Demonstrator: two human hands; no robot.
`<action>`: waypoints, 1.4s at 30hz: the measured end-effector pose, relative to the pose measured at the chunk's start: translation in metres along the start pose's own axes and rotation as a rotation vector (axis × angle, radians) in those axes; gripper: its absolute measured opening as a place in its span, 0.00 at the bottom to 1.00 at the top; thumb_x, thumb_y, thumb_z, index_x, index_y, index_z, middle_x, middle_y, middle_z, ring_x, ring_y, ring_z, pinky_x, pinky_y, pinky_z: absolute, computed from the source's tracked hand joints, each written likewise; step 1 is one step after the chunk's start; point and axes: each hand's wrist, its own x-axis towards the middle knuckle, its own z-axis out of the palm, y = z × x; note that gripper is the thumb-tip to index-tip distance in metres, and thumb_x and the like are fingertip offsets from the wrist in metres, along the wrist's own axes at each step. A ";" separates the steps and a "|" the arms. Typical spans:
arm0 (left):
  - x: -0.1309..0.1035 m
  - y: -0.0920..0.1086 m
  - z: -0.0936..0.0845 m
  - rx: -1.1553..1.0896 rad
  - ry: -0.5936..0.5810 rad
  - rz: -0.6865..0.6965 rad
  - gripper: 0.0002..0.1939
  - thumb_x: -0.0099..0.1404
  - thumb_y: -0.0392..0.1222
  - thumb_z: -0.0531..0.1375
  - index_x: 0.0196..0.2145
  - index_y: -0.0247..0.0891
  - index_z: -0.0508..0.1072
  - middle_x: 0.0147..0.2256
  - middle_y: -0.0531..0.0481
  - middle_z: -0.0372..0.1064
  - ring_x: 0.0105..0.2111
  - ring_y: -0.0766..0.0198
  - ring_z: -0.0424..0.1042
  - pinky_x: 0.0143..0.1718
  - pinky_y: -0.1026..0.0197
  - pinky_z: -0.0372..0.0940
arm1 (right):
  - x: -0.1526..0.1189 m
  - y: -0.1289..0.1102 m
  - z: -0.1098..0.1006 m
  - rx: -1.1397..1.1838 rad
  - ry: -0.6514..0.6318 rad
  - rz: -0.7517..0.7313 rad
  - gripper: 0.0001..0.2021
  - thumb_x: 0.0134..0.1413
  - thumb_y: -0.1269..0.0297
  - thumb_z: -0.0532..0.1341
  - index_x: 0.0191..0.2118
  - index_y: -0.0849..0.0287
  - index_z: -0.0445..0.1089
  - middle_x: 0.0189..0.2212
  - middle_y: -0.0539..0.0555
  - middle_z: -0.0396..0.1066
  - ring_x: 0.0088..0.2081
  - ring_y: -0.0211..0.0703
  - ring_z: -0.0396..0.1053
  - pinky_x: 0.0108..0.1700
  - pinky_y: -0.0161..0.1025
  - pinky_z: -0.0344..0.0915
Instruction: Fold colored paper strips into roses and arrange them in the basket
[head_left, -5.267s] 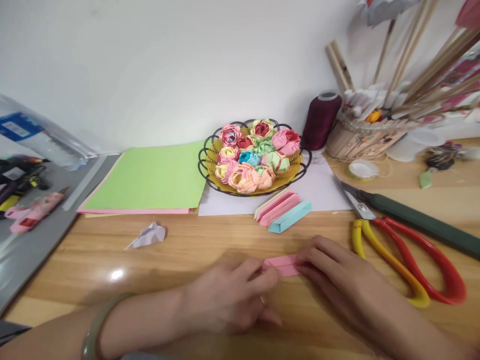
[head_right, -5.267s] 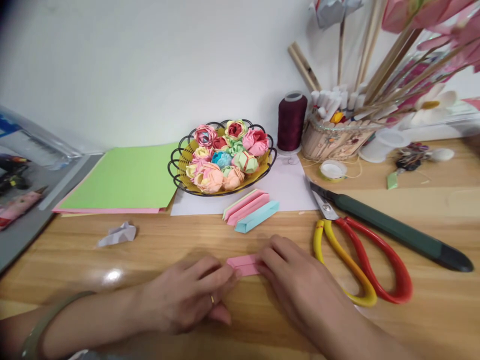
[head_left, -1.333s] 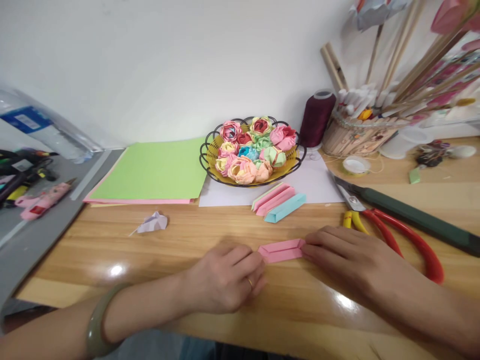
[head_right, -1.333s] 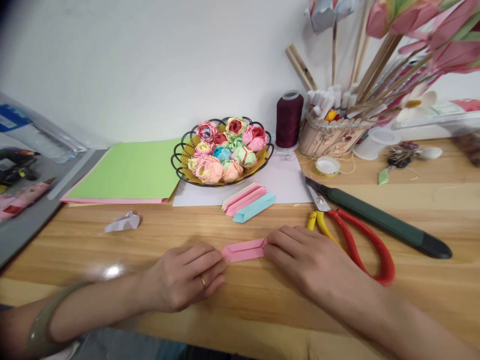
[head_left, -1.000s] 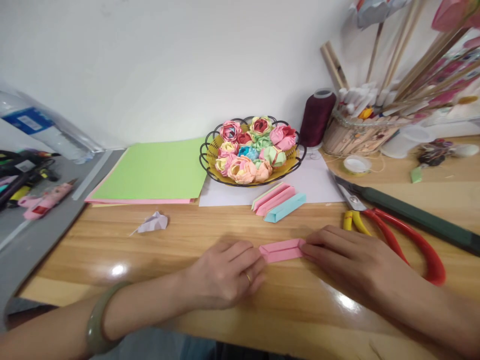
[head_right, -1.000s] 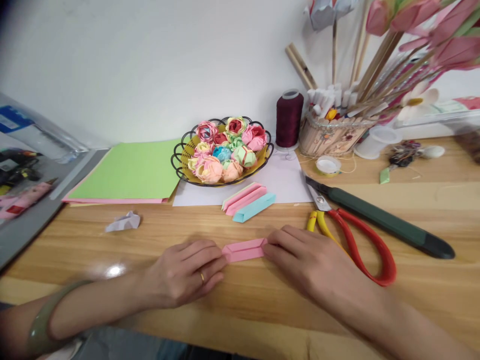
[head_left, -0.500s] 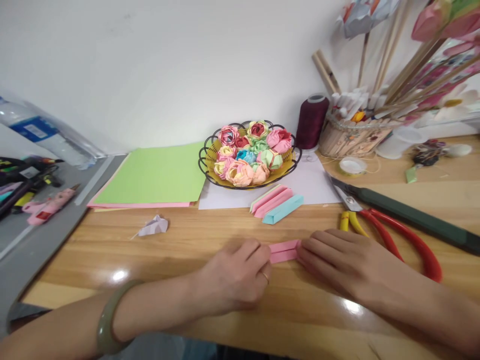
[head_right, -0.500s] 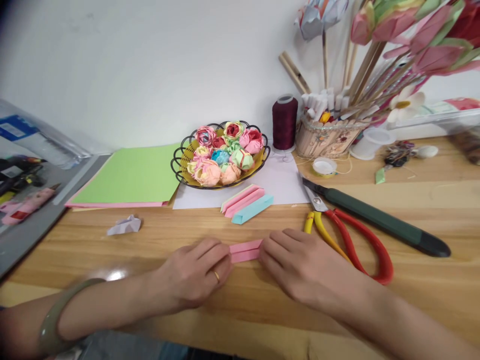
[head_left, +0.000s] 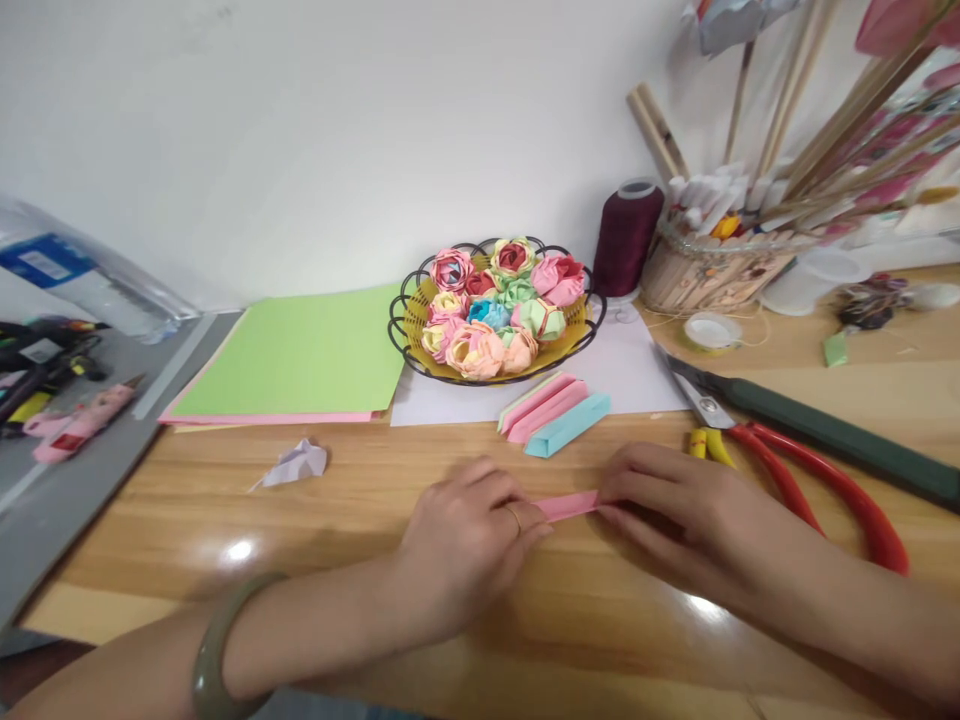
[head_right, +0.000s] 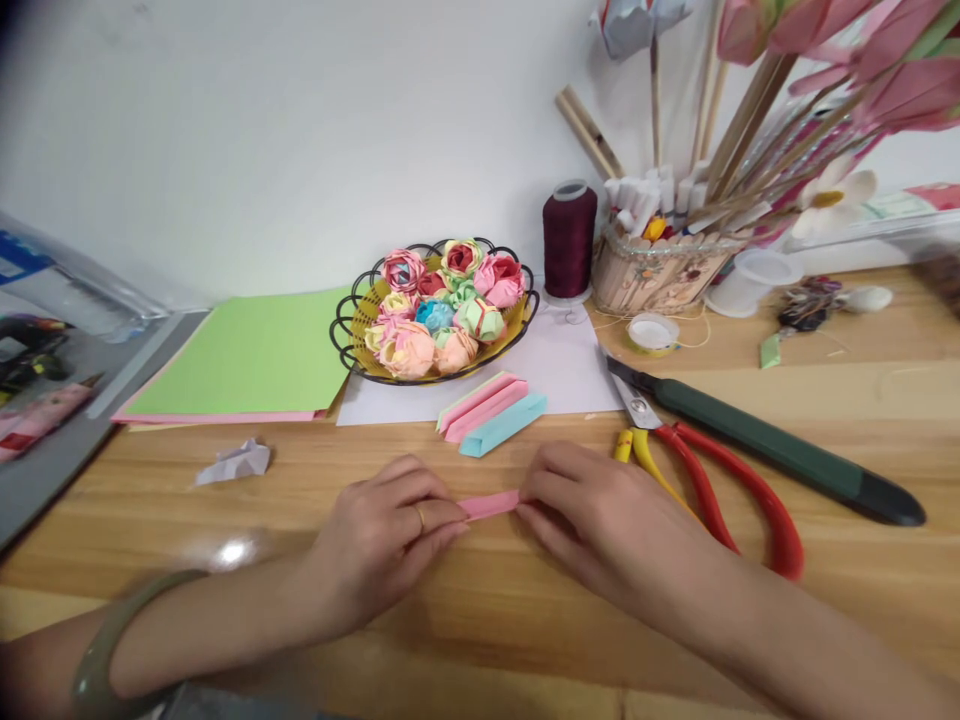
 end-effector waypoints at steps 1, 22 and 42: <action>0.001 -0.001 0.000 -0.031 -0.006 -0.031 0.10 0.64 0.38 0.54 0.28 0.36 0.74 0.22 0.51 0.68 0.27 0.66 0.65 0.27 0.63 0.64 | 0.000 0.001 0.000 0.015 -0.009 0.026 0.11 0.60 0.68 0.50 0.30 0.59 0.68 0.28 0.53 0.65 0.28 0.38 0.65 0.29 0.35 0.60; 0.011 -0.004 0.006 0.025 -0.164 -0.224 0.04 0.55 0.35 0.59 0.24 0.39 0.66 0.22 0.55 0.67 0.24 0.63 0.66 0.22 0.62 0.59 | 0.005 -0.002 0.012 -0.282 0.152 0.051 0.10 0.56 0.66 0.51 0.25 0.56 0.61 0.23 0.52 0.62 0.24 0.43 0.60 0.26 0.41 0.54; 0.011 -0.008 0.001 -0.027 -0.244 -0.221 0.02 0.55 0.33 0.58 0.26 0.36 0.68 0.27 0.52 0.68 0.29 0.63 0.66 0.27 0.62 0.61 | 0.007 0.010 0.005 -0.022 0.038 0.043 0.07 0.58 0.68 0.52 0.30 0.56 0.63 0.27 0.51 0.66 0.29 0.42 0.65 0.30 0.39 0.61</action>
